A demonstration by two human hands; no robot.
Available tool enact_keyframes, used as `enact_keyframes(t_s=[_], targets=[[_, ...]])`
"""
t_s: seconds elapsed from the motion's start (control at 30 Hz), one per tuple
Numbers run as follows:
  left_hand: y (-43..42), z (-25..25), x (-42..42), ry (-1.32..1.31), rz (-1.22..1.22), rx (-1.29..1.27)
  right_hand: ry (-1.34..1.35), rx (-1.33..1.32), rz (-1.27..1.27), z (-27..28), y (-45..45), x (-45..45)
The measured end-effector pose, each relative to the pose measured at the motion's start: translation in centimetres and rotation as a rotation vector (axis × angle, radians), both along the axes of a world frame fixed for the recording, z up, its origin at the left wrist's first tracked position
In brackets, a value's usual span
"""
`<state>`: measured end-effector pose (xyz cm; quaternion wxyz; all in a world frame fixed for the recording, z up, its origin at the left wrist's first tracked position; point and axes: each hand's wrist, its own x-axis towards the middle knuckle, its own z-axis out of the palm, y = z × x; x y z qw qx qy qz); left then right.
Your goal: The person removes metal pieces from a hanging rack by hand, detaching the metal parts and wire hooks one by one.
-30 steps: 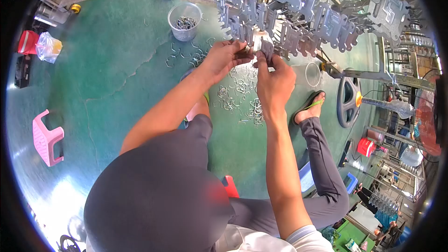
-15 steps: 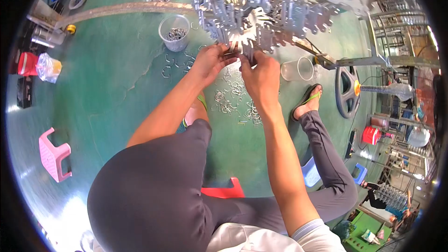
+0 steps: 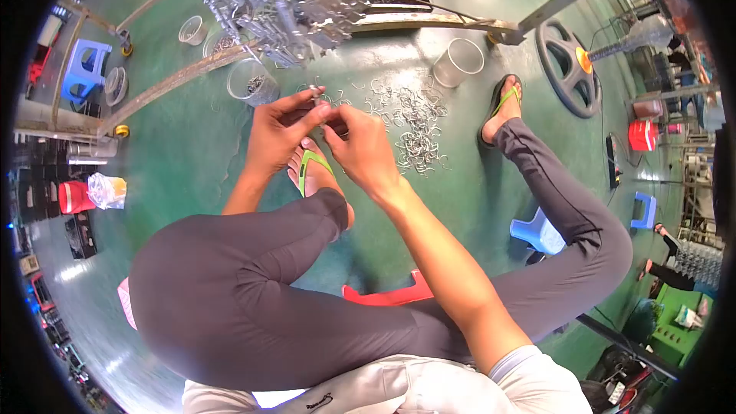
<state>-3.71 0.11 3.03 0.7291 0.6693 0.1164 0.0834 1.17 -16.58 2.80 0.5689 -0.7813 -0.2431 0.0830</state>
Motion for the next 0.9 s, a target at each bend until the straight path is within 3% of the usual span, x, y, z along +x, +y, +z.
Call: enact_keyframes(t_s=[0.17,0.3,0.43,0.5,0.7,0.83,0.9], targets=[[0.1,0.9,0.3,0.036,0.015,0.026,0.561,0.427,-0.052,-1.8,-1.1,0.9],[0.3,1.6,1.0,0.101,0.015,0.121,0.658,0.430,-0.118,-3.8,-2.7,1.8],[0.3,0.7,0.7,0.079,0.050,0.110,0.503,-0.662,0.117,-10.8,-7.4,0.3],[0.3,0.4,0.7,0.056,0.069,0.071,0.589,-0.752,0.143,-17.5,-9.9,-1.4],[0.3,0.3,0.6,0.057,0.108,0.052,0.858,-0.579,0.150,-17.9,-12.9,-1.4],[0.1,0.8,0.7,0.071,0.111,0.047,0.816,-0.623,0.318,-16.9,-13.2,-0.3],[0.0,0.7,0.7,0.052,0.121,0.058,0.741,-0.663,0.274,-17.1,-12.7,0.0]])
